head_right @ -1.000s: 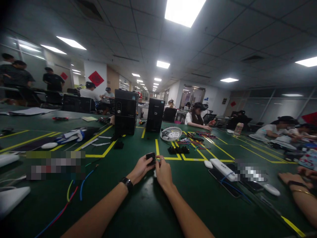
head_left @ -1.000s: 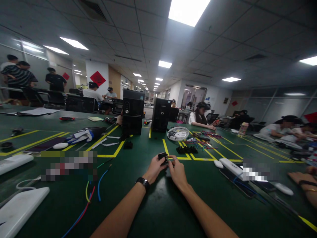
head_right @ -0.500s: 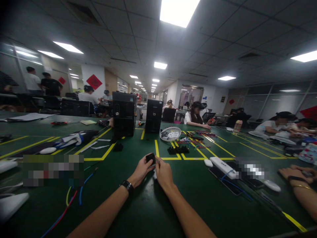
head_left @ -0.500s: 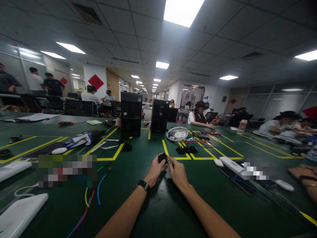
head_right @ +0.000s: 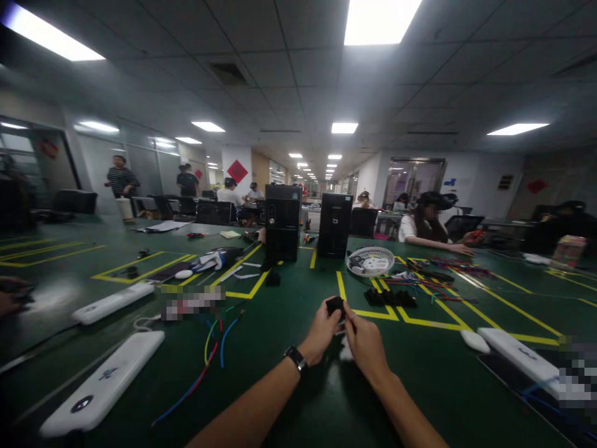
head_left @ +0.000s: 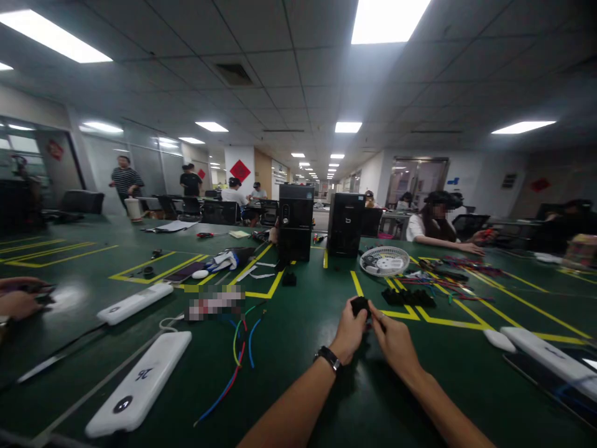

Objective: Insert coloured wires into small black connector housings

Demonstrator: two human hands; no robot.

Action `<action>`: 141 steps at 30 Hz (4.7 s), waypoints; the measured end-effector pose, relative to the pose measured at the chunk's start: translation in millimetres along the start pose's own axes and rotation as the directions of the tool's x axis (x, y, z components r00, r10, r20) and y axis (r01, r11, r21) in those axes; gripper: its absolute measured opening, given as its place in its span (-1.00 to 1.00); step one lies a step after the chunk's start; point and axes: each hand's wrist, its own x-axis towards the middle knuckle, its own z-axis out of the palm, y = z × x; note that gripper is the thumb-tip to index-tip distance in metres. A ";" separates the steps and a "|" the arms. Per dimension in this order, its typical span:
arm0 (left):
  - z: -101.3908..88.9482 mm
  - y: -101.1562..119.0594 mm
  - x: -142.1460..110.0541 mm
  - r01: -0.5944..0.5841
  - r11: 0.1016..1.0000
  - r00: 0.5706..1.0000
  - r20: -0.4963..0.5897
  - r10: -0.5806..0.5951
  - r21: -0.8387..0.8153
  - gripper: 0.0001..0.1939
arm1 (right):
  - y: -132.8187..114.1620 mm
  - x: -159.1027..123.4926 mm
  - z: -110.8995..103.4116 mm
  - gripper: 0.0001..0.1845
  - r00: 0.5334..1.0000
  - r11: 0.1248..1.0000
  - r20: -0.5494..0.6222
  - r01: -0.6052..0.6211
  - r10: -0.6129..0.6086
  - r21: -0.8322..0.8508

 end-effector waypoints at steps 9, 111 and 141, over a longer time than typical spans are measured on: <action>-9.4 4.9 3.4 0.072 0.995 0.991 -0.104 -0.079 -0.073 -0.48 | -8.5 4.6 -6.8 -0.51 0.992 0.984 0.122 -0.008 -0.014 0.177; -37.4 23.6 13.1 -0.094 0.970 0.978 -0.204 0.048 -0.223 -0.62 | -67.3 -14.1 10.9 -0.66 0.981 0.995 0.194 -0.043 0.026 0.085; -28.4 18.8 11.9 -0.083 0.940 0.969 -0.247 -0.001 -0.331 -0.64 | -56.6 -11.7 0.1 -0.64 0.991 0.999 0.135 0.001 -0.006 0.042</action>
